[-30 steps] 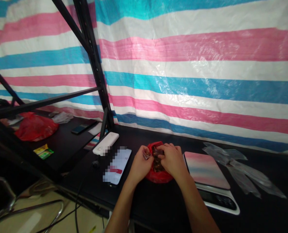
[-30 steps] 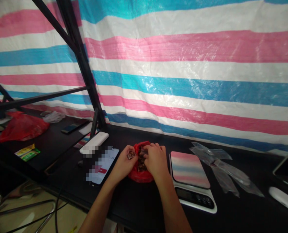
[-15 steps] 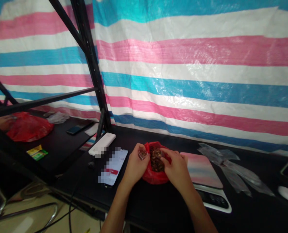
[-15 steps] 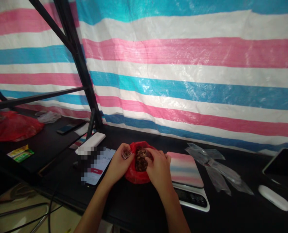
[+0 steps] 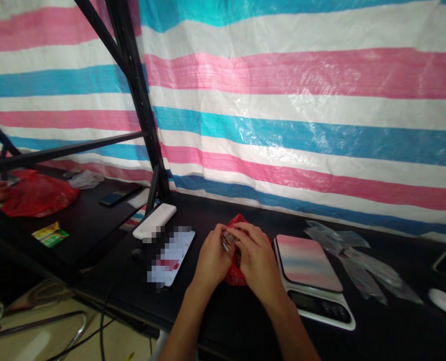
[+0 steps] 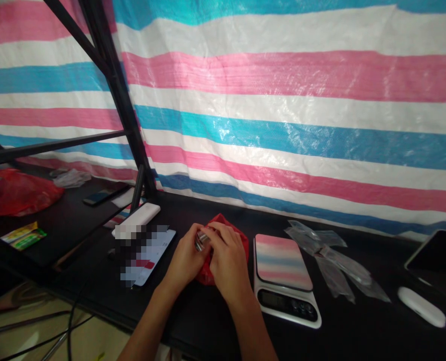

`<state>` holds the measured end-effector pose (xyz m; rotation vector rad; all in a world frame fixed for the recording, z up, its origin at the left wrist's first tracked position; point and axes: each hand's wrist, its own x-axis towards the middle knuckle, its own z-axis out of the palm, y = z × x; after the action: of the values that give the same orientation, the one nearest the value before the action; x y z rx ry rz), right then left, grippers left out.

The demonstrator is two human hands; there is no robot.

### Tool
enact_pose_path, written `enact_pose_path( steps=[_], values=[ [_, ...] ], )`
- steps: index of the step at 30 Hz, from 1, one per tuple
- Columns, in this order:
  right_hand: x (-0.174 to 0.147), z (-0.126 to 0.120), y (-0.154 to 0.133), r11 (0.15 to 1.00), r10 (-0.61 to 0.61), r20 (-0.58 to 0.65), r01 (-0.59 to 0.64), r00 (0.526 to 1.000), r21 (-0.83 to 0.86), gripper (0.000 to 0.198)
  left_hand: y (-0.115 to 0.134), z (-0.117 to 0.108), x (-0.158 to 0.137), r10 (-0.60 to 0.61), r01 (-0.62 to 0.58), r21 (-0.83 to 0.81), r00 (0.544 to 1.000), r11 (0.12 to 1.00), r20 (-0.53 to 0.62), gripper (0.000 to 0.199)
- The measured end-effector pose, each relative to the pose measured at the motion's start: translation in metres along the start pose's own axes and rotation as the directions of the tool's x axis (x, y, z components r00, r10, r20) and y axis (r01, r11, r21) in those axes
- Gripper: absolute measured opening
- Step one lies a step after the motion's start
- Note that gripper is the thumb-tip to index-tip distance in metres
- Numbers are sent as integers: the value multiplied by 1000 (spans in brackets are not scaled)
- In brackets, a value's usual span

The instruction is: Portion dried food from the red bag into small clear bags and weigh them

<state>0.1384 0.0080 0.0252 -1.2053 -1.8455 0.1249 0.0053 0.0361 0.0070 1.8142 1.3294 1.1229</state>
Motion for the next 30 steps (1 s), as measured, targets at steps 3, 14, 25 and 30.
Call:
enact_pose_path(
  steps=[3,14,25,30],
  values=[
    [1,-1,-1,999,48,14,-48,999,19,41,-1,-1,0,-31,30,-53,1000,998,-7,25],
    [5,-7,1,1000,4,22,-4,1000,-16,40,-1,0,1,-16,13,-191,1000,982,-13,16],
    [3,-2,5,999,-23,22,24,999,-33,39,-8,2,0,61,-72,-114,994,991,-95,18],
    [3,-6,0,987,-89,42,93,995,-128,44,-8,1,0,60,-69,-96,994,993,-95,18]
  ],
)
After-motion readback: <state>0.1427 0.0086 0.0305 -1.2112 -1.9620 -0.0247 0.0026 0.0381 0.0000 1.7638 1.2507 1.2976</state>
